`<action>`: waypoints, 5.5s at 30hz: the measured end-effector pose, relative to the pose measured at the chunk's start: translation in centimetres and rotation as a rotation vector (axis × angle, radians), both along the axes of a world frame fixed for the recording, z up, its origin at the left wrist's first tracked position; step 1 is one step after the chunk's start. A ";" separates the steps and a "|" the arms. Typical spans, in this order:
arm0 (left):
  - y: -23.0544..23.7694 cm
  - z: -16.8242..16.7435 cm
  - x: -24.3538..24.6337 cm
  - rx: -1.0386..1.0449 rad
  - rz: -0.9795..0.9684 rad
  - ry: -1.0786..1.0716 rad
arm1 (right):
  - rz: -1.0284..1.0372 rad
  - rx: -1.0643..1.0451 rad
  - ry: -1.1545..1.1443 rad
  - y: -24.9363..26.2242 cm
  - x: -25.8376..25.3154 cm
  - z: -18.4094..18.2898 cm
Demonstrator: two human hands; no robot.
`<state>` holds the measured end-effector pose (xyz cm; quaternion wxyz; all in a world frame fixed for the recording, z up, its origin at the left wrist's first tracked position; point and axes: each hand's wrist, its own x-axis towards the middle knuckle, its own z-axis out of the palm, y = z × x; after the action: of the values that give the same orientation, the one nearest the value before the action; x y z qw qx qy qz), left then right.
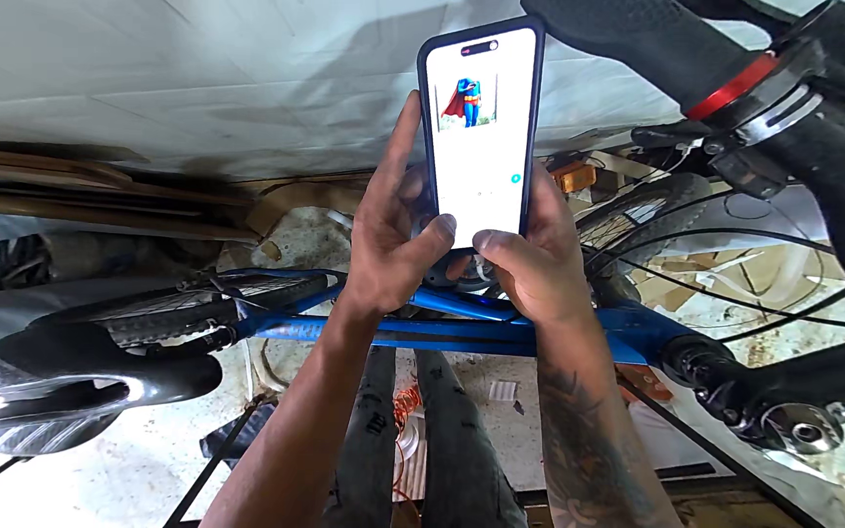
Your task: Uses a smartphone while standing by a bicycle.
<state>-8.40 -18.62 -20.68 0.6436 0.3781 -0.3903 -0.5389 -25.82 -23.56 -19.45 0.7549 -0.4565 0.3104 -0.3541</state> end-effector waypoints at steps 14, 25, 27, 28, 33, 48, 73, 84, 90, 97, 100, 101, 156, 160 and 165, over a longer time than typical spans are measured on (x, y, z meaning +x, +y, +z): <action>0.0 -0.3 0.0 -0.050 -0.024 0.016 | -0.037 0.007 0.048 -0.1 0.0 0.0; 0.0 -0.3 -0.5 -0.024 0.058 -0.128 | -0.087 -0.033 0.059 -0.1 0.3 -0.1; 0.1 -0.5 -0.4 -0.038 0.034 -0.126 | -0.104 -0.031 0.089 -0.1 0.4 0.0; 0.2 -0.5 -0.3 -0.039 0.024 -0.125 | -0.108 -0.029 0.090 -0.1 0.4 0.0; 0.1 -0.3 -0.2 -0.027 0.033 -0.128 | -0.109 -0.032 0.078 -0.1 0.5 0.0; 0.3 -0.4 0.3 -0.032 0.019 -0.078 | -0.039 0.021 0.004 -0.1 0.3 -0.1; 0.0 -0.9 0.5 -0.046 0.008 -0.057 | -0.009 0.056 -0.027 -0.2 0.2 -0.2; -0.2 -0.7 0.3 -0.041 0.012 -0.070 | -0.047 0.020 -0.025 -0.1 0.3 -0.2; -0.3 -0.8 0.4 -0.040 0.009 -0.068 | -0.035 0.029 -0.034 -0.2 0.3 -0.1; -0.1 -0.8 0.4 -0.027 0.013 -0.080 | -0.045 0.035 0.002 -0.2 0.3 -0.2; 0.1 -0.7 0.1 -0.028 -0.002 -0.106 | -0.107 0.067 0.052 -0.3 0.2 -0.2; 0.1 -0.7 0.0 -0.035 -0.005 -0.112 | -0.137 0.078 0.064 -0.3 0.2 -0.3; 1.0 -4.1 -3.3 0.328 0.216 0.011 | -0.043 -0.290 0.869 -0.9 -3.2 -0.5; 1.1 -4.6 -3.8 0.379 0.261 0.037 | -0.028 -0.279 0.961 -0.5 -4.2 0.2; 0.8 -6.4 -4.3 0.585 0.267 0.021 | -0.002 -0.296 1.004 1.2 -5.8 2.6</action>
<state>-12.65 -17.81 -27.05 0.5768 0.5893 -0.1592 -0.5429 -31.64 -22.39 -16.90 0.4403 -0.6715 0.5811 -0.1324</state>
